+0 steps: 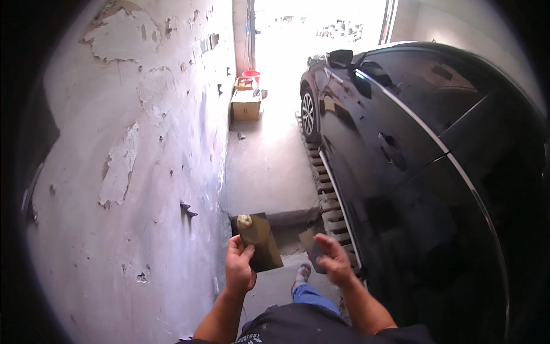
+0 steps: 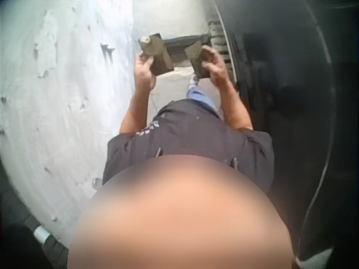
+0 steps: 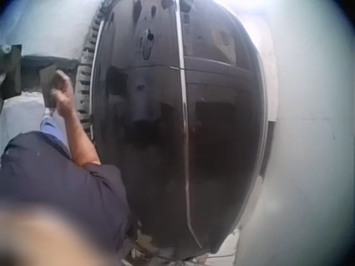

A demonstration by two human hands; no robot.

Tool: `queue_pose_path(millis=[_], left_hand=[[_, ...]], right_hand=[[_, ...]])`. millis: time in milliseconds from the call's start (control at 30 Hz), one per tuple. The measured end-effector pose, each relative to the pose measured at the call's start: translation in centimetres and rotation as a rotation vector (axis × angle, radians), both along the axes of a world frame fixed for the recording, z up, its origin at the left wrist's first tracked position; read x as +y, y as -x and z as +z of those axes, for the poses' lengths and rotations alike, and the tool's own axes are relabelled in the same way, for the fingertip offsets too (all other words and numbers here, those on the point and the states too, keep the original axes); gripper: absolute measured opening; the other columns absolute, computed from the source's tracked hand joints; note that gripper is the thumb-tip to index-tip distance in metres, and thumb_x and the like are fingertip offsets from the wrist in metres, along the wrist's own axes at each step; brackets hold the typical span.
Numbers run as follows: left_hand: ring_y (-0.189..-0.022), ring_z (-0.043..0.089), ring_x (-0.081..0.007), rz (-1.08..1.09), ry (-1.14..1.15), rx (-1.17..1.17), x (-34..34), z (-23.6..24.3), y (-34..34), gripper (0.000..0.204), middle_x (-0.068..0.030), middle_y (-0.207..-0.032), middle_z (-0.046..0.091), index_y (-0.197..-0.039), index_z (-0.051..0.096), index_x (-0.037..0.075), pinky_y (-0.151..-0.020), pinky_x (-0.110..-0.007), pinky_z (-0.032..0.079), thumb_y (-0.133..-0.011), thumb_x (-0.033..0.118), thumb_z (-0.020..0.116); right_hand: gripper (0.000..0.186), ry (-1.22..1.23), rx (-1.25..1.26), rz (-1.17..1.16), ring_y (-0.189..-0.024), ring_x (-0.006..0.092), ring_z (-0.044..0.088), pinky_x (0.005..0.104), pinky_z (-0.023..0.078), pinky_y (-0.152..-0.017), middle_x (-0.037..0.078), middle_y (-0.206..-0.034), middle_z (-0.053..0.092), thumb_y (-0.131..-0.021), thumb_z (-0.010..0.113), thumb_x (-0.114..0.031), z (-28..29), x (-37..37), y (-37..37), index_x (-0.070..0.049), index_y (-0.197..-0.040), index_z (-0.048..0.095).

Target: The person applies body filler to a black car's wheel arch and front bumper using a metal spreader and a sanding block. They smooth the filler on the wheel arch, walk to the front of the car, and continue applying and smoothing filler on the bumper area.

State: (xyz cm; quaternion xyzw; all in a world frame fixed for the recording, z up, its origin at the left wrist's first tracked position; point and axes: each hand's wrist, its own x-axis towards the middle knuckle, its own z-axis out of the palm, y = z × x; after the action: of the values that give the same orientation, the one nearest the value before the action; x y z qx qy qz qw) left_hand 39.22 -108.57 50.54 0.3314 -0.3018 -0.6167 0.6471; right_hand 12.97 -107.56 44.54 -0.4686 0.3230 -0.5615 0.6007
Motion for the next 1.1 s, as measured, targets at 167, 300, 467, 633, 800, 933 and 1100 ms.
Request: queue_pose_path(millis=[167, 300, 467, 633, 800, 933, 1100], left_hand=[[-0.116, 0.061, -0.0259, -0.068, -0.093, -0.005, -9.2, -1.4, 1.6, 0.034, -0.0155, -0.127, 0.061, -0.131, 0.045, 0.000, -0.107, -0.044, 0.047, -0.098, 0.001, 0.050], [-0.116, 0.061, -0.0235, -0.134, -0.169, 0.033, -15.6, -0.3, 4.3, 0.031, -0.0147, -0.126, 0.061, -0.131, 0.043, 0.001, -0.105, -0.042, 0.049, -0.101, 0.001, 0.050], [-0.117, 0.061, -0.0226, -0.191, -0.147, 0.050, -22.0, 0.6, 7.5, 0.031, -0.0137, -0.127, 0.062, -0.130, 0.043, 0.003, -0.105, -0.040, 0.049, -0.101, 0.000, 0.052], [-0.113, 0.060, -0.0181, 0.067, -0.009, -0.120, -28.5, 0.1, 7.8, 0.027, -0.0119, -0.122, 0.062, -0.127, 0.043, 0.002, -0.104, -0.035, 0.046, -0.101, -0.002, 0.050], [-0.107, 0.057, -0.0132, 0.173, 0.125, -0.488, -35.7, -1.5, 8.0, 0.023, -0.0100, -0.117, 0.061, -0.125, 0.042, 0.000, -0.099, -0.030, 0.045, -0.103, 0.000, 0.050], [-0.107, 0.056, -0.0133, 0.100, 0.136, -0.612, -42.5, -2.8, 7.2, 0.023, -0.0108, -0.116, 0.060, -0.125, 0.042, 0.000, -0.097, -0.029, 0.045, -0.103, 0.002, 0.050], [-0.112, 0.057, -0.0142, 0.062, 0.024, -0.368, -56.8, -6.0, 3.2, 0.029, -0.0112, -0.121, 0.062, -0.129, 0.043, 0.001, -0.102, -0.029, 0.043, -0.100, -0.001, 0.049]], right_hand=[[0.066, -0.221, -0.386, 0.162, -0.123, 0.0257, 0.060, 0.0407, 0.051, -0.103, 0.016, -0.136, 0.059, -0.087, 0.064, 0.003, 2.3, -8.9, 2.5, -0.007, -0.149, 0.042], [0.069, -0.265, -0.453, 0.540, -0.113, 0.0244, 0.065, 0.0396, 0.052, -0.099, 0.019, -0.126, 0.063, -0.090, 0.070, -0.002, 2.4, -15.5, 1.9, -0.005, -0.151, 0.039], [0.067, -0.243, -0.298, 0.299, -0.108, 0.0210, 0.065, 0.0365, 0.053, -0.096, 0.013, -0.125, 0.062, -0.089, 0.071, -0.002, -0.2, -25.8, 4.0, -0.004, -0.149, 0.040], [0.069, -0.273, -0.282, 0.157, -0.107, 0.0194, 0.065, 0.0332, 0.055, -0.091, 0.012, -0.116, 0.065, -0.090, 0.068, 0.001, 0.8, -32.8, 7.0, -0.003, -0.150, 0.035], [0.071, -0.122, 0.117, 0.205, -0.101, 0.0155, 0.061, 0.0316, 0.051, -0.088, 0.011, -0.114, 0.063, -0.091, 0.068, -0.001, 0.3, -38.2, 5.8, -0.003, -0.152, 0.033], [0.069, -0.086, -0.120, -0.009, -0.103, 0.0166, 0.063, 0.0321, 0.053, -0.092, 0.012, -0.114, 0.065, -0.091, 0.067, -0.001, 2.5, -50.2, 4.8, -0.003, -0.152, 0.033], [0.067, -0.060, -0.010, 0.000, -0.101, 0.0129, 0.063, 0.0282, 0.051, -0.091, 0.009, -0.110, 0.065, -0.092, 0.066, 0.001, -0.6, -61.5, 4.2, -0.001, -0.151, 0.034]])
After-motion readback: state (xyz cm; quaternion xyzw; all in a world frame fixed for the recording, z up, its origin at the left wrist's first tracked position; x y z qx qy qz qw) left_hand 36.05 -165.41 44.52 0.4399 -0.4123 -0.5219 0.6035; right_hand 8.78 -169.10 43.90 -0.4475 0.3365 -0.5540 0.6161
